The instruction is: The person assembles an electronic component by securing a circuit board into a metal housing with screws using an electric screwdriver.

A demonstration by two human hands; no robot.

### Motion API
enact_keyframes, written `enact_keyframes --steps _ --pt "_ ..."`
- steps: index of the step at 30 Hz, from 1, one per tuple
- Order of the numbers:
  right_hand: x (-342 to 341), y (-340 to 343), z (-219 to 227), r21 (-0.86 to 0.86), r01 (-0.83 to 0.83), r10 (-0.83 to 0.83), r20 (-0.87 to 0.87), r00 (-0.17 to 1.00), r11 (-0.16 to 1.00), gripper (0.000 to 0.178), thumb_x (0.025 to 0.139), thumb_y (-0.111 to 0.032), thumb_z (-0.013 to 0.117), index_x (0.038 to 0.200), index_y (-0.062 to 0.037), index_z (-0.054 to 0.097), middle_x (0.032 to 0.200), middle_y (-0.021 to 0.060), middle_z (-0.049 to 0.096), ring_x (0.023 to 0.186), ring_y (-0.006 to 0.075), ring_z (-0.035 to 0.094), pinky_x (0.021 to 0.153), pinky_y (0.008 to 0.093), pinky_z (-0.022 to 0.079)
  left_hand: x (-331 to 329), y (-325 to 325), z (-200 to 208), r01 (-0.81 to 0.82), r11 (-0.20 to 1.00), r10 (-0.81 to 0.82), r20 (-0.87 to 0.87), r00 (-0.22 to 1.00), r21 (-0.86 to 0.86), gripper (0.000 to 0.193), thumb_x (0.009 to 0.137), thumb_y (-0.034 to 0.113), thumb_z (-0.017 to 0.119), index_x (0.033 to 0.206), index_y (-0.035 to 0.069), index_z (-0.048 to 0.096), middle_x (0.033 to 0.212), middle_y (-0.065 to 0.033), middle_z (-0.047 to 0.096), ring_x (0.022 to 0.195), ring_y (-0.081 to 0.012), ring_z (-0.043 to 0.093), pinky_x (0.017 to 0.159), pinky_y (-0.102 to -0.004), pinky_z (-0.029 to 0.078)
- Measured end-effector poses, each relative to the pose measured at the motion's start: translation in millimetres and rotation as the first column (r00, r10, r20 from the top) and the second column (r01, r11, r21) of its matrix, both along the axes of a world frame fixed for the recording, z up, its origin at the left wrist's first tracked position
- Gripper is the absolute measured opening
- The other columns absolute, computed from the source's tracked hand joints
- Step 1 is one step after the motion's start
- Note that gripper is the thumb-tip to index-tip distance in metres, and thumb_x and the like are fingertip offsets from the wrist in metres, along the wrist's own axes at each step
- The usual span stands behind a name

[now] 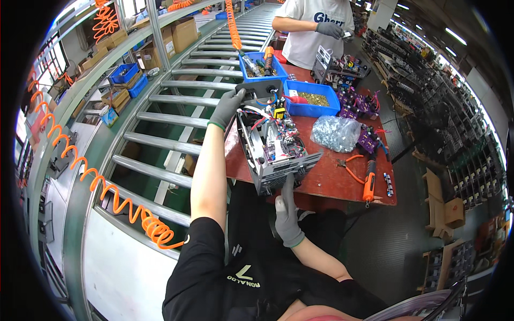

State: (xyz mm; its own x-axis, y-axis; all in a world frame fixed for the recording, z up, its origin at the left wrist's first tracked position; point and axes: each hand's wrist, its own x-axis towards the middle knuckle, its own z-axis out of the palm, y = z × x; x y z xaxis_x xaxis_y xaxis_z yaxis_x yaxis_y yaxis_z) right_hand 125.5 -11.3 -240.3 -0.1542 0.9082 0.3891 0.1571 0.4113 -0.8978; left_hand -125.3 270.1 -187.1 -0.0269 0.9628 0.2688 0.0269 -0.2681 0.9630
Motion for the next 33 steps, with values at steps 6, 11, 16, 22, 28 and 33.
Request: enact_keyframes --steps 6,11,16,22,28,33 --pt "36 16 -3 -0.029 -0.021 0.017 -0.135 0.991 0.999 0.067 0.101 -0.021 0.039 0.156 0.0077 0.014 0.164 0.0213 0.019 0.152 0.0297 0.020 0.122 0.0395 0.017 25 -33 10 -0.331 0.917 0.342 -0.010 0.940 0.222 0.036 0.102 0.031 0.059 0.107 -0.002 0.072 0.087 -0.0051 0.073 0.077 -0.0087 0.058 0.072 -0.0282 0.048" --pt "57 61 32 0.055 -0.037 0.043 -0.115 0.992 0.998 0.064 0.101 -0.021 0.042 0.155 0.0074 0.021 0.161 0.0196 0.029 0.149 0.0290 0.027 0.121 0.0381 0.021 24 -81 22 -0.566 0.793 0.539 0.172 0.824 0.225 0.044 0.102 0.026 0.061 0.069 -0.001 0.051 0.064 0.0032 0.048 0.062 -0.0060 0.035 0.052 -0.0276 0.031" --pt "103 125 17 -0.097 -0.170 0.113 -0.426 0.898 0.981 0.057 0.103 -0.034 0.045 0.147 0.0009 0.039 0.143 0.0096 0.048 0.132 0.0212 0.047 0.113 0.0401 0.036 58 -125 23 -0.684 0.698 0.665 0.162 0.729 0.212 0.039 0.101 0.025 0.063 0.072 0.000 0.054 0.064 0.0033 0.047 0.064 -0.0050 0.038 0.054 -0.0258 0.034" --pt "142 157 -2 -0.049 -0.213 0.177 -0.396 0.901 0.976 0.054 0.102 -0.028 0.048 0.145 0.0051 0.045 0.129 0.0116 0.059 0.120 0.0181 0.054 0.105 0.0331 0.041 83 -169 14 -0.636 0.756 0.635 0.060 0.770 0.157 0.036 0.097 0.011 0.064 0.129 -0.003 0.061 0.073 0.0057 0.046 0.067 -0.0052 0.040 0.062 -0.0220 0.037" --pt "162 161 18 -0.084 -0.220 0.189 -0.280 0.941 0.972 0.059 0.099 -0.029 0.051 0.145 0.0067 0.044 0.140 0.0163 0.056 0.131 0.0236 0.050 0.113 0.0354 0.035 111 -186 5 -0.667 0.728 0.641 0.187 0.744 0.158 0.014 0.096 0.012 0.066 0.090 0.000 0.061 0.080 -0.0006 0.056 0.073 -0.0079 0.048 0.068 -0.0247 0.042" --pt "166 156 27 -0.072 -0.298 0.266 -0.293 0.919 0.952 0.072 0.099 -0.033 0.053 0.154 0.0058 0.028 0.155 0.0168 0.039 0.144 0.0242 0.036 0.119 0.0359 0.026 125 -184 5 -0.629 0.762 0.548 0.362 0.754 0.158 0.028 0.099 0.007 0.060 0.124 -0.006 0.059 0.114 -0.0106 0.066 0.099 -0.0146 0.062 0.089 -0.0306 0.051"
